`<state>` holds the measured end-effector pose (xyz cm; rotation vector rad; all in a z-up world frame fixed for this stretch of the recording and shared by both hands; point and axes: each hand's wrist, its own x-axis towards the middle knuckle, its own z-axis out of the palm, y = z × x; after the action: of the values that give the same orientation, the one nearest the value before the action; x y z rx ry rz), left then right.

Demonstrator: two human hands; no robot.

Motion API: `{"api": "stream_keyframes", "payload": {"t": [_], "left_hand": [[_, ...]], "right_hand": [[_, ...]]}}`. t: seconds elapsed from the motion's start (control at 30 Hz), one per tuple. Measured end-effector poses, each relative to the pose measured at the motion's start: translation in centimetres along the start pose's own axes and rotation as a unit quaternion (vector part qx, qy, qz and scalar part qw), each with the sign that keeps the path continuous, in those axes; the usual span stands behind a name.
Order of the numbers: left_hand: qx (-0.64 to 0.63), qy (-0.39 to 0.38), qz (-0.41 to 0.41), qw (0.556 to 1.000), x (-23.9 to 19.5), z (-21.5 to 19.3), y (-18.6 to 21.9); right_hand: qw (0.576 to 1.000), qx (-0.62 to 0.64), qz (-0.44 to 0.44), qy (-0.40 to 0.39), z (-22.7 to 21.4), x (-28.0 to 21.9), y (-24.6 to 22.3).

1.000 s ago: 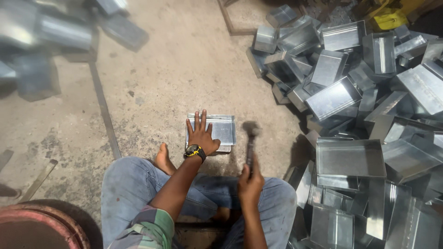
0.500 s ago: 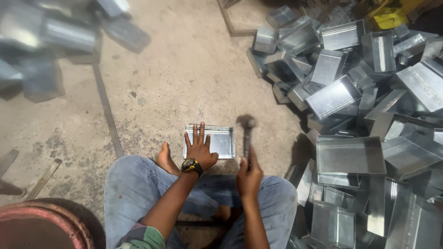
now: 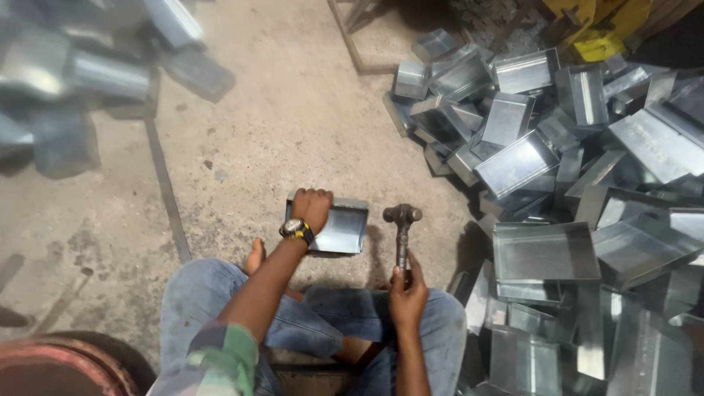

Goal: The person hammers the edges and seams of small metal boxes by hand using a hammer while sitting on the floor, handling one box at a time from a large pile.

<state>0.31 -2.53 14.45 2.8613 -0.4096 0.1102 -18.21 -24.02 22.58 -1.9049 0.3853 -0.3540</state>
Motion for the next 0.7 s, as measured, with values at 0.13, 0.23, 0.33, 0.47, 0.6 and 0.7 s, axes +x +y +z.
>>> {"api": "stream_keyframes", "payload": {"t": [0.13,0.23,0.33,0.47,0.6,0.7], "left_hand": [[0.018,0.149,0.083,0.985,-3.8,-3.4,2.1],[-0.016,0.075,0.064,0.995,-4.8,-6.0,3.1],[-0.014,0.116,0.058,0.991,-4.8,-7.4,3.7],[-0.012,0.122,0.051,0.991,-5.1,-7.1,3.9],[0.013,0.125,0.023,0.992,-5.2,-6.6,4.7],[0.018,0.123,-0.017,0.992,-5.0,-6.5,4.8]], "right_hand": [[0.993,0.067,-0.099,0.005,-1.3,-1.1,-2.0],[0.979,0.116,-0.166,0.026,-2.2,-2.2,-3.6],[0.949,0.206,-0.236,0.026,-2.1,-2.7,-4.4],[0.977,0.005,-0.205,0.054,-0.5,-2.1,-4.2],[0.983,-0.161,-0.015,-0.087,-0.9,-1.2,-4.1],[0.991,-0.112,-0.061,-0.045,-2.1,-1.8,-3.8]]}}
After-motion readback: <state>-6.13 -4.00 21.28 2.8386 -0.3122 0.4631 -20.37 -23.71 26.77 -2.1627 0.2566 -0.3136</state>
